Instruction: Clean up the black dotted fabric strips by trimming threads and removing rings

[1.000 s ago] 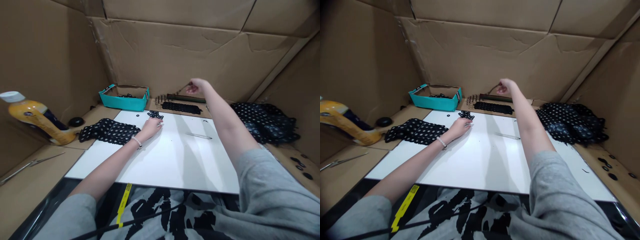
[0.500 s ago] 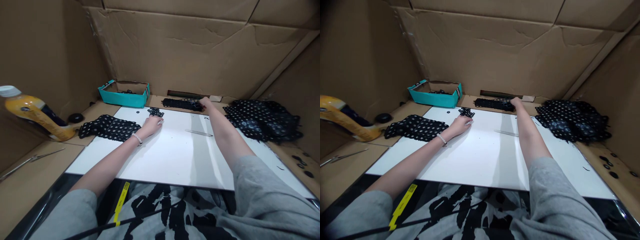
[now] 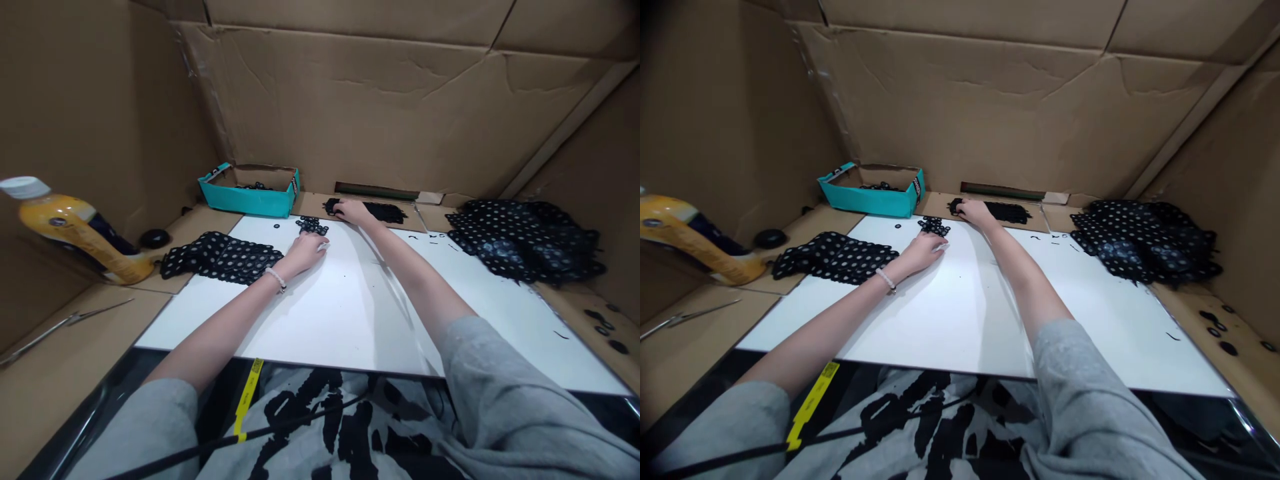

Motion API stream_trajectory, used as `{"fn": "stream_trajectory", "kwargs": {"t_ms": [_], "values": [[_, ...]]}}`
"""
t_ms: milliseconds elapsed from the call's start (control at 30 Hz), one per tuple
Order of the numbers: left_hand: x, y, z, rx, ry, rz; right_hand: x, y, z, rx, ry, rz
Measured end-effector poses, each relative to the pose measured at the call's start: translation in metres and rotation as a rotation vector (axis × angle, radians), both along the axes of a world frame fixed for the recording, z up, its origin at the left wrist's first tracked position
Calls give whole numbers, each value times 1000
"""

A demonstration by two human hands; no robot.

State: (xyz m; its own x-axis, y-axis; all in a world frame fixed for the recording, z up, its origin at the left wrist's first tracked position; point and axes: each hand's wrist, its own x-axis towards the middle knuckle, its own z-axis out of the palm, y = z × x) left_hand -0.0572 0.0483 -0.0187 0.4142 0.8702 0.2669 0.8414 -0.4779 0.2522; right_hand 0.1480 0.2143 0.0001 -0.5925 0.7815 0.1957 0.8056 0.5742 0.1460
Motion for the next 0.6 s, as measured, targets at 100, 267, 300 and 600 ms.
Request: {"fn": "stream_trajectory", "kwargs": {"t_ms": [100,267,300,600], "values": [[1,1,-1,25,32,-38,-5,0,-3,2,14,-47],[3,-1,1,40,58,-47,-4,1,-6,-5,32,-44],[3,-1,1,40,61,-45,-3,1,-6,-2,36,-28],[3,-1,0,16,54,-32,-27,-2,-2,-21,2,-130]]}}
